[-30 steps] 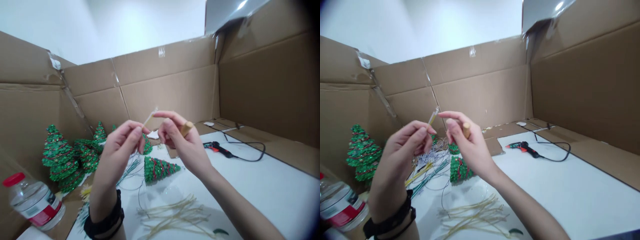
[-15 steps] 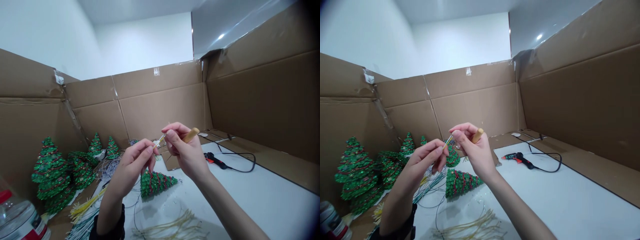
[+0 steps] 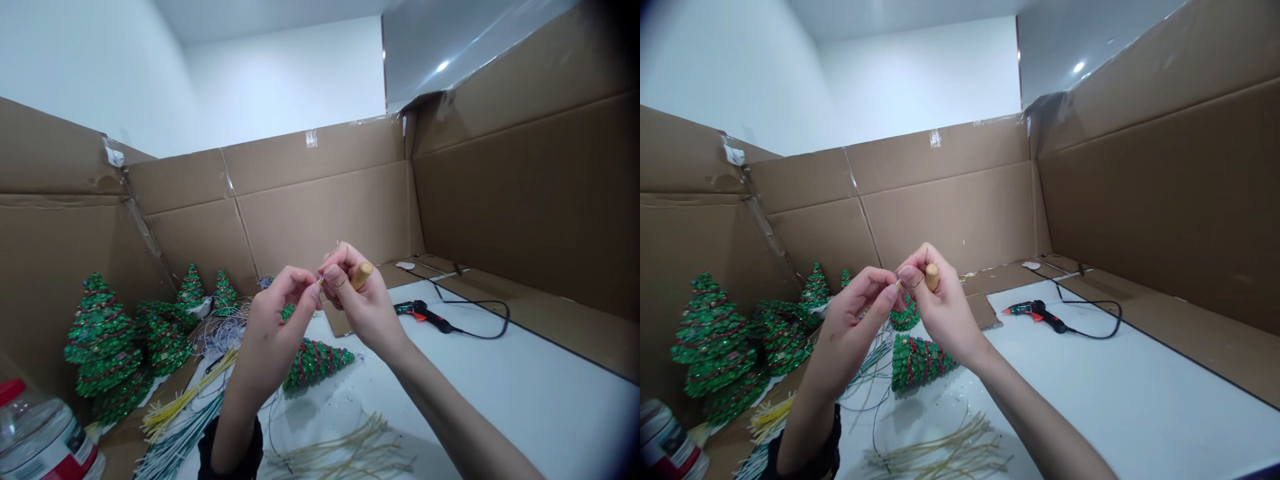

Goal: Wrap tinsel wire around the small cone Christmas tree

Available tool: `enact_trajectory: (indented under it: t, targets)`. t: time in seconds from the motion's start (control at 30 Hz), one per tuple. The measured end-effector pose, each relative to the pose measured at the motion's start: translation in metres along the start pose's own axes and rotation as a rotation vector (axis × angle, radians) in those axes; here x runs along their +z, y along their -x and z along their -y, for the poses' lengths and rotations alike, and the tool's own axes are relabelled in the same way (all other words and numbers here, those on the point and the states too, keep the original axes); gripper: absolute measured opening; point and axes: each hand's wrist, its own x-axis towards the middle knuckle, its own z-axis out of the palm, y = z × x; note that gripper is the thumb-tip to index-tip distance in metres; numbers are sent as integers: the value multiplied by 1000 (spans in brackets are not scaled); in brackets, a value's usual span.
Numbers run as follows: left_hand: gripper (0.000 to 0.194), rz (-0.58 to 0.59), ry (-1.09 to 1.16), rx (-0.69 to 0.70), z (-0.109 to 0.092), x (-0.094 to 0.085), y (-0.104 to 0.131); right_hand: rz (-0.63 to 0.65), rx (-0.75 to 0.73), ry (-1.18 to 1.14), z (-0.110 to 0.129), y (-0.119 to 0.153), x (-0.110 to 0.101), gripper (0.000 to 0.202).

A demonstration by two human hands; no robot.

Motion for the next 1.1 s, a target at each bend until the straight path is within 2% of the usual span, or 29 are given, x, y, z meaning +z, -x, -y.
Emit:
enact_trajectory:
  t: [0.2, 0.27, 0.33, 0.47, 0.6, 0.73, 0.8, 0.97, 1.1]
  targets:
    - [8, -163, -410, 155, 3, 7, -2, -92, -3, 73, -2, 0, 3, 30]
    - [8, -223, -493, 211, 5, 9, -2, -130, 15, 47, -2, 0, 5, 28]
    - [8, -269, -511, 219, 7, 10, -3, -115, 70, -34, -2, -1, 5, 27]
    - [12, -273, -310, 80, 7, 9, -3, 17, 165, -164, -2, -4, 1, 22]
    - [16, -206, -55, -26, 7, 6, -4, 107, 150, -44, 0, -7, -1, 18]
    - [21, -143, 26, -34, 9, 7, -6, 141, 108, 25, 1, -6, -1, 18]
    - [19, -121, 5, -30, 11, 7, -7, 74, 56, 93, 1, -6, -2, 18]
    - [19, -32, -170, -36, 17, 5, -9, -309, -89, 181, 1, -11, -16, 17]
    - [22, 59, -239, -39, 23, 0, -10, -487, -186, 184, 4, -19, -34, 20]
